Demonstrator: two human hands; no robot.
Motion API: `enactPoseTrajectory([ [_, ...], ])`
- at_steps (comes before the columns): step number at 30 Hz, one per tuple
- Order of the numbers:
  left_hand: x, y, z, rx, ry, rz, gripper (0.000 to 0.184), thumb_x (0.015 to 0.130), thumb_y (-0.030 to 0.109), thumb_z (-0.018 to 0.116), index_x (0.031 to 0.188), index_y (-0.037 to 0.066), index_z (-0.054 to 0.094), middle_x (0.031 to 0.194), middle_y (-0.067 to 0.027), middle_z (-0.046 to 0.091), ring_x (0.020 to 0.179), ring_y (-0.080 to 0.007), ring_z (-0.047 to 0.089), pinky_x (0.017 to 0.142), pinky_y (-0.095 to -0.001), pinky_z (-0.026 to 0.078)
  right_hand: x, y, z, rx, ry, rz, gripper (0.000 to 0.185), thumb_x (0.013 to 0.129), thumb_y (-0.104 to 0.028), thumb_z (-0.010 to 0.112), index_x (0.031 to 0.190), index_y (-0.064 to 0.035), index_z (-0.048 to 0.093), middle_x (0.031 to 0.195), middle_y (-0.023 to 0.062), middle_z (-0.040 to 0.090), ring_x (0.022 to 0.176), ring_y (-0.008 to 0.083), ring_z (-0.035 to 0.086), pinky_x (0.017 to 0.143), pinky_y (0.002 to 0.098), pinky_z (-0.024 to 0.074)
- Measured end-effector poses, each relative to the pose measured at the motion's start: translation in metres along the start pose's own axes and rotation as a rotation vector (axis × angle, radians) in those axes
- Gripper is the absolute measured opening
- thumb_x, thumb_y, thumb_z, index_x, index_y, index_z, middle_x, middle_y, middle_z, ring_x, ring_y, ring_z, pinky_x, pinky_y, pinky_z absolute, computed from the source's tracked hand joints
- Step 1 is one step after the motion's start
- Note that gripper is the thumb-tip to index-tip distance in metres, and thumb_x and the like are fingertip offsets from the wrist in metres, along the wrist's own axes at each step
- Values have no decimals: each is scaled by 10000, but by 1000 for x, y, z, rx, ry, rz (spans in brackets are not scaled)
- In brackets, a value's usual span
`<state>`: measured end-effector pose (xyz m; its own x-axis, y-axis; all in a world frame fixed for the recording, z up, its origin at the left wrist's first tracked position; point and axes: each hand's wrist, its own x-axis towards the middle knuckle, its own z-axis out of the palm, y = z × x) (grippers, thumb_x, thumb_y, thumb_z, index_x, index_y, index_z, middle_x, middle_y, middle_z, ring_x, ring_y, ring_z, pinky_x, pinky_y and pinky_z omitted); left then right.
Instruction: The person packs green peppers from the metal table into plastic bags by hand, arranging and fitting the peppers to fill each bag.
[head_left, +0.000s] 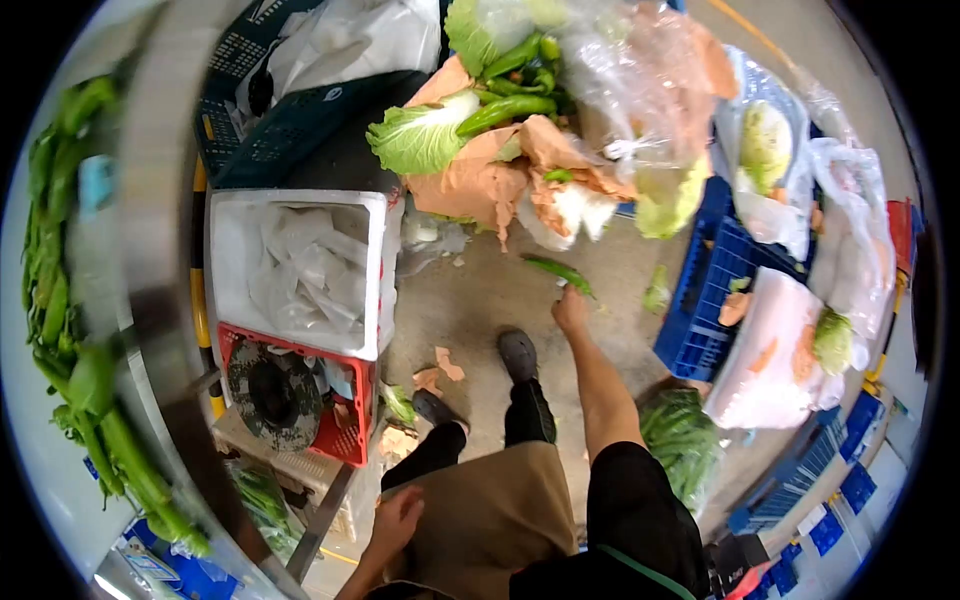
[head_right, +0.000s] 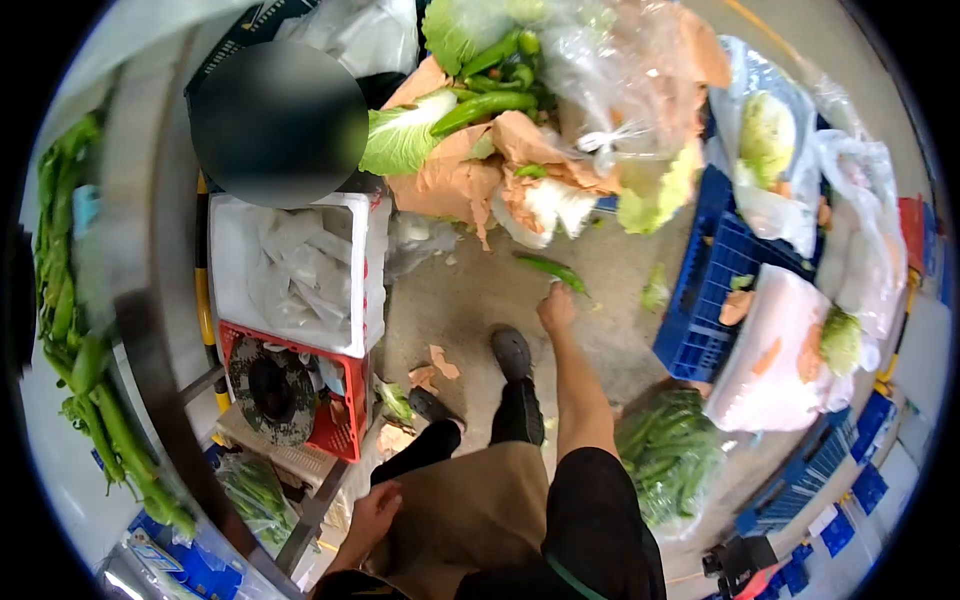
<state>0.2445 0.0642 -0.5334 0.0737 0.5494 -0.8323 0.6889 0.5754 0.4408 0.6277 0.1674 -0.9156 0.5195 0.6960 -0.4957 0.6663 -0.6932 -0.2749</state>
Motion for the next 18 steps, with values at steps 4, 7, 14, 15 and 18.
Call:
enactPoseTrajectory([
  [4, 30, -60, 24, -75, -12, -214, 322, 858, 211, 622, 1121, 29, 582, 907, -136, 669, 763, -176, 655, 684, -289, 512, 79, 31, 70, -217, -76, -67, 462, 725, -111, 617, 1158, -60, 465, 1169, 205, 523, 1020, 376, 558, 814, 494, 472],
  [7, 51, -95, 38, -27, -13, -291, 340, 864, 258, 615, 1137, 58, 584, 961, -138, 666, 788, -208, 658, 698, -305, 514, 110, 36, 108, -461, -78, 5, 601, 722, -153, 651, 1276, -101, 425, 1256, 127, 459, 1203, 315, 420, 981, 529, 331],
  [14, 62, -69, 34, -52, -17, -176, 337, 885, 267, 579, 1160, 70, 571, 1001, -133, 656, 819, -237, 645, 738, -326, 500, 88, 33, 103, -434, -15, -234, 435, 735, -85, 590, 1162, -90, 507, 1133, 180, 510, 951, 352, 563, 879, 526, 383],
  [15, 57, -60, 34, -81, -10, -129, 331, 891, 260, 573, 1161, 70, 569, 995, -127, 655, 820, -228, 642, 740, -320, 496, 72, 26, 99, -317, 103, -321, 421, 721, -81, 588, 1134, -73, 508, 1079, 200, 517, 876, 376, 567, 809, 518, 416],
  [18, 38, -19, 26, -136, -62, -55, 319, 904, 246, 553, 1170, 70, 559, 967, -105, 651, 836, -190, 629, 752, -301, 483, 9, -5, 59, 34, 126, -440, 426, 685, -96, 607, 1095, -32, 507, 999, 242, 519, 795, 436, 554, 659, 493, 469],
])
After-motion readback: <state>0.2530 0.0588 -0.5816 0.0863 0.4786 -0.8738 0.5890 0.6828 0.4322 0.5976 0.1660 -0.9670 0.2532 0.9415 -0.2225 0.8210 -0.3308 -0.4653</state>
